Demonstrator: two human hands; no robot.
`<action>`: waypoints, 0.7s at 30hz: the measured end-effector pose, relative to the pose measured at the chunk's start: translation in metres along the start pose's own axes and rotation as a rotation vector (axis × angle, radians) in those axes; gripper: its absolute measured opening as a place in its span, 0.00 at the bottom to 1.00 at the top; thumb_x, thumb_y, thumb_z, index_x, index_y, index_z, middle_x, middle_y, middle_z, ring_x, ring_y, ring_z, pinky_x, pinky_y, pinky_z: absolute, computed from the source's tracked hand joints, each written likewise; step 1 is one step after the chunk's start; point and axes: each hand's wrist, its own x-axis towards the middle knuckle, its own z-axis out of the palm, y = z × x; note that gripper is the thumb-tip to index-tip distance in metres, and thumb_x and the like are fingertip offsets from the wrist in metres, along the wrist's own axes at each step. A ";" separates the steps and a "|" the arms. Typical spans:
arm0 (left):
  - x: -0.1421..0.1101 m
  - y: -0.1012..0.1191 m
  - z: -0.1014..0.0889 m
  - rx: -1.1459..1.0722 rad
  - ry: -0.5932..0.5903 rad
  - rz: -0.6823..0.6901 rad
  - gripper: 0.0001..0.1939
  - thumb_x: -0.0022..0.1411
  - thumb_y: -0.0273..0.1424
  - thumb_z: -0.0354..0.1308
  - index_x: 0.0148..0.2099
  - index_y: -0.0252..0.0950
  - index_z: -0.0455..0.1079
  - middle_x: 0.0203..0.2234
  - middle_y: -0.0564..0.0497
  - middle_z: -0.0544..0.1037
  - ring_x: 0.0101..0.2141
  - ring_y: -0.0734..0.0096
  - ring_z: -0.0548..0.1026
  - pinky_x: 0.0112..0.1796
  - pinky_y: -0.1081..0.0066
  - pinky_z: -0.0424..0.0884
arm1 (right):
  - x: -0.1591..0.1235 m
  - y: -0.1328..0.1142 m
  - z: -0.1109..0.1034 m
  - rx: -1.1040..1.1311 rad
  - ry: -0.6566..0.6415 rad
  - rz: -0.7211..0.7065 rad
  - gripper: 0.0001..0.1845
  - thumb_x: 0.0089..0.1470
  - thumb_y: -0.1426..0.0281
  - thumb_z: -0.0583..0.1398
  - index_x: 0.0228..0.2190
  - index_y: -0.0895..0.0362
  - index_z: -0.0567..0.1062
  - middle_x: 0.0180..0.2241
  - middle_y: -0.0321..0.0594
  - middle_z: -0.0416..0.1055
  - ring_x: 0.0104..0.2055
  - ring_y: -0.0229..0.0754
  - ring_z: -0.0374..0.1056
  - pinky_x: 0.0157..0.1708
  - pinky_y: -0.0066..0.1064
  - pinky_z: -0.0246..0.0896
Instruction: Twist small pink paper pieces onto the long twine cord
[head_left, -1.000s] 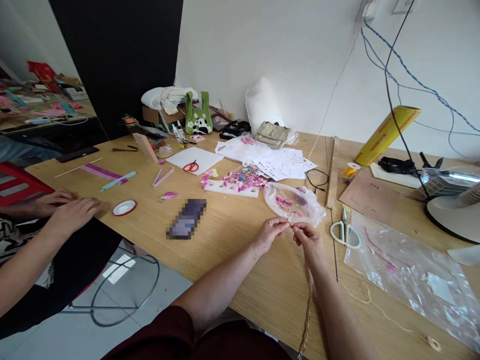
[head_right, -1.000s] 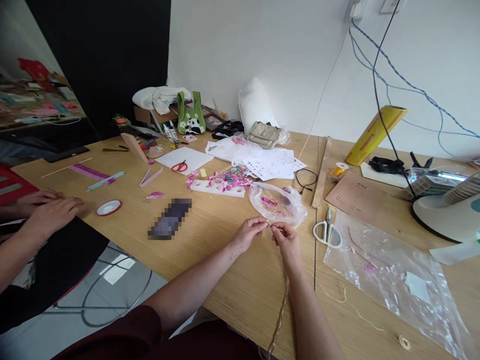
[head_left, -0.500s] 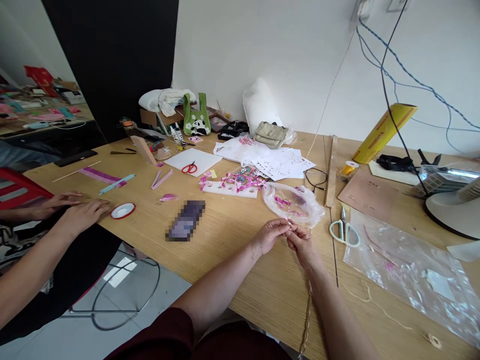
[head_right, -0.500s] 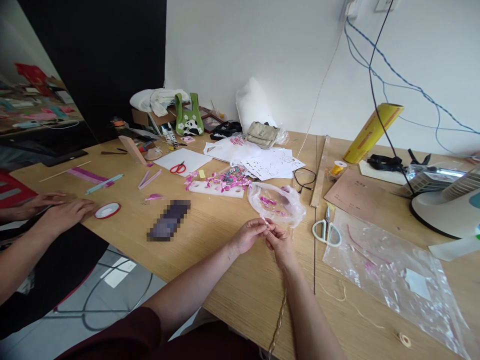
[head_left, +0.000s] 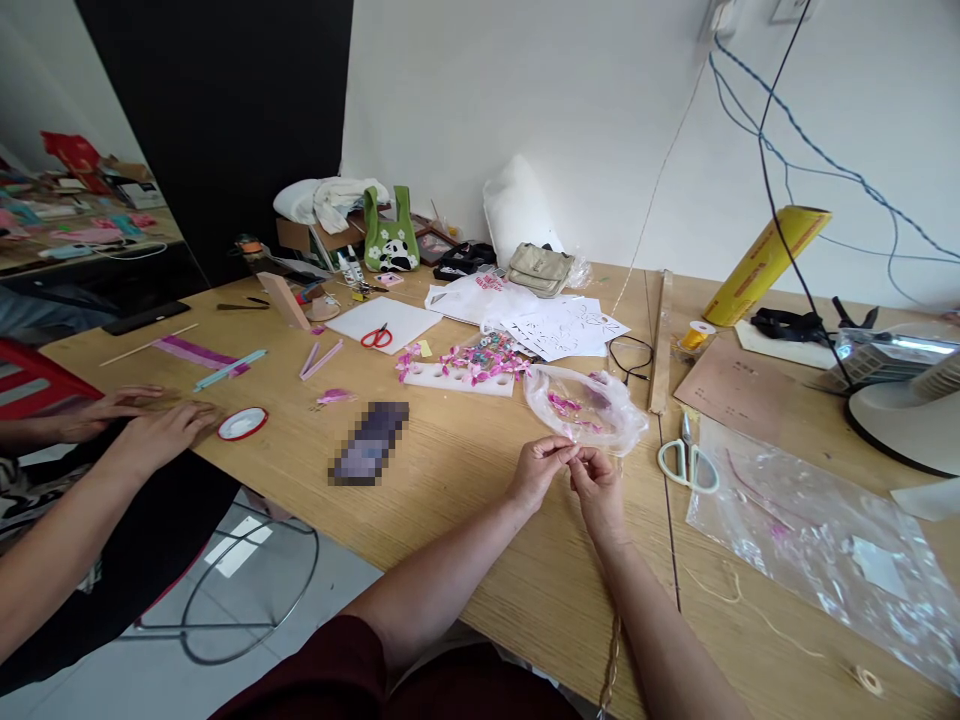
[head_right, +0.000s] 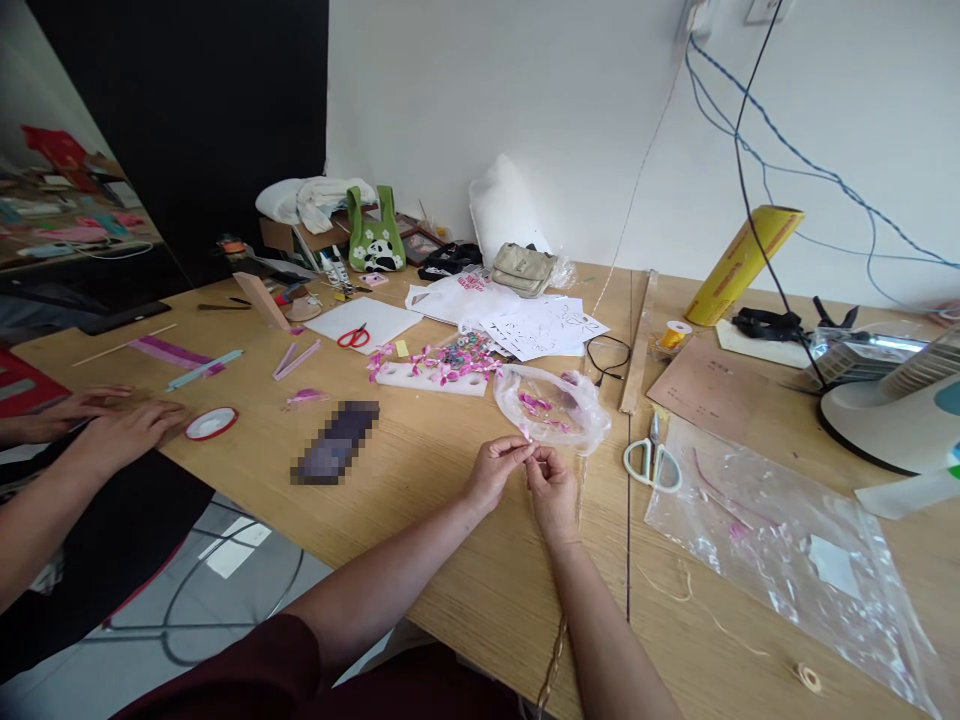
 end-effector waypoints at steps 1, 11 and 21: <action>0.000 0.000 0.000 0.024 0.006 0.012 0.12 0.50 0.37 0.60 0.31 0.31 0.73 0.25 0.50 0.73 0.30 0.73 0.68 0.36 0.72 0.63 | 0.000 0.000 0.000 -0.014 0.009 -0.003 0.11 0.48 0.61 0.58 0.26 0.56 0.67 0.15 0.28 0.56 0.16 0.31 0.51 0.16 0.25 0.47; -0.001 0.000 -0.001 0.117 -0.012 0.073 0.12 0.52 0.37 0.57 0.29 0.32 0.71 0.24 0.52 0.71 0.30 0.73 0.67 0.36 0.72 0.62 | 0.000 0.002 0.000 -0.037 -0.003 0.012 0.11 0.48 0.61 0.58 0.26 0.55 0.67 0.14 0.28 0.56 0.15 0.32 0.52 0.16 0.25 0.47; 0.001 0.007 -0.005 0.085 -0.050 0.107 0.13 0.51 0.39 0.58 0.24 0.33 0.68 0.23 0.52 0.67 0.30 0.73 0.65 0.37 0.72 0.62 | 0.003 0.011 -0.003 -0.097 -0.031 -0.059 0.11 0.49 0.60 0.57 0.26 0.56 0.68 0.15 0.29 0.57 0.16 0.31 0.51 0.15 0.24 0.47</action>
